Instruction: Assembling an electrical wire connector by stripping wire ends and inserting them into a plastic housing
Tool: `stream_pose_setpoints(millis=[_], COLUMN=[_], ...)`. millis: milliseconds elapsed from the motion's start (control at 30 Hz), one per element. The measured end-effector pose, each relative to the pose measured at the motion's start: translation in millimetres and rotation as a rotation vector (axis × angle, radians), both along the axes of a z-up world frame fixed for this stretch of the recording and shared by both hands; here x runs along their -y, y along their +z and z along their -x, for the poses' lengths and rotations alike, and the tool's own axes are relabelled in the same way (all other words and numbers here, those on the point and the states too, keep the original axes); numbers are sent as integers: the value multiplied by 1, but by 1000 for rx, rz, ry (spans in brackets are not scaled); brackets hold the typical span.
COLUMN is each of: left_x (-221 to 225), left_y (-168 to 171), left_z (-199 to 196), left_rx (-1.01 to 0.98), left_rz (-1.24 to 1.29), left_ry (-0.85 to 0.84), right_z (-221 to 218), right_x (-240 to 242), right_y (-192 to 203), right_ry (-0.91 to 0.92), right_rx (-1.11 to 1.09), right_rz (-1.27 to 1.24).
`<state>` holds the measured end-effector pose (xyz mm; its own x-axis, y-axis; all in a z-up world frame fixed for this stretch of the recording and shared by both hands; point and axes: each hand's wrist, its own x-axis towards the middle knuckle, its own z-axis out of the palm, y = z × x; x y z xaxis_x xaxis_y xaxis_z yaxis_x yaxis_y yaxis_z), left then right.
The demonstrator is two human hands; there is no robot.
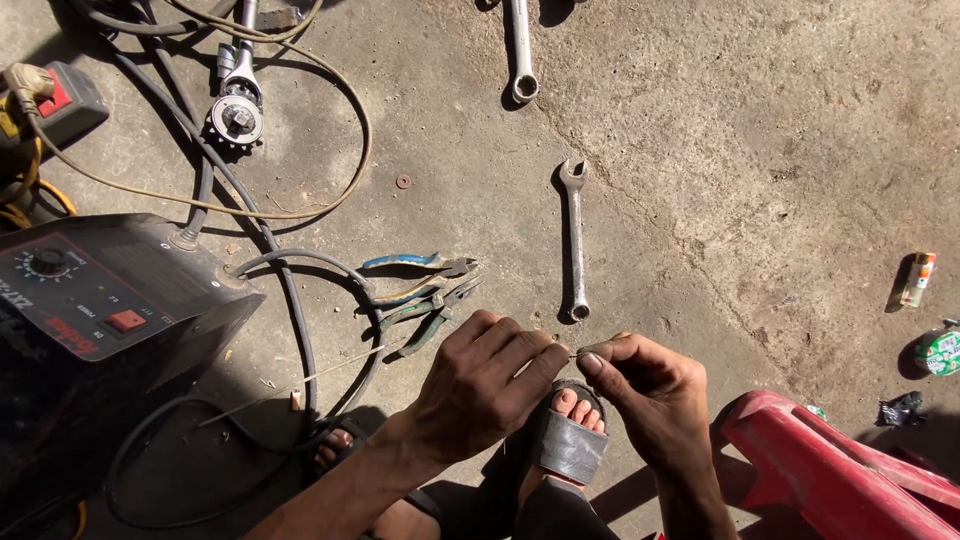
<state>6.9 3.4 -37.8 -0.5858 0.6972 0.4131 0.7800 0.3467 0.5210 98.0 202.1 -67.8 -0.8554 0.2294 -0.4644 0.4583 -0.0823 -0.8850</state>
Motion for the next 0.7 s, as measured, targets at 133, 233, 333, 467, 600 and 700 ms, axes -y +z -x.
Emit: stream_pose_setpoints(millis=[133,233,333,467,600,700], left_x=[1,0,-1,-2,-4,-5], left_y=[2,-3,-10,-18,-13,-15], left_z=[0,-5,-10,-18,-25,-29], left_rx=[44,169,355,622,694,692], left_rz=[-4,-23,-82,-259,-301,-319], left_ry=[54,103,172,282,298,317], right_z=[0,3,5,0,-1,3], right_x=[1,1,0,2,8,11], right_y=[-1,-1,-5,-22,-23,-17], right_ry=[34,87,123,29,-36,18], right_rx=[-24,-47,-68,-47,49,-49], right_rz=[18,-37,-27,227,249,210])
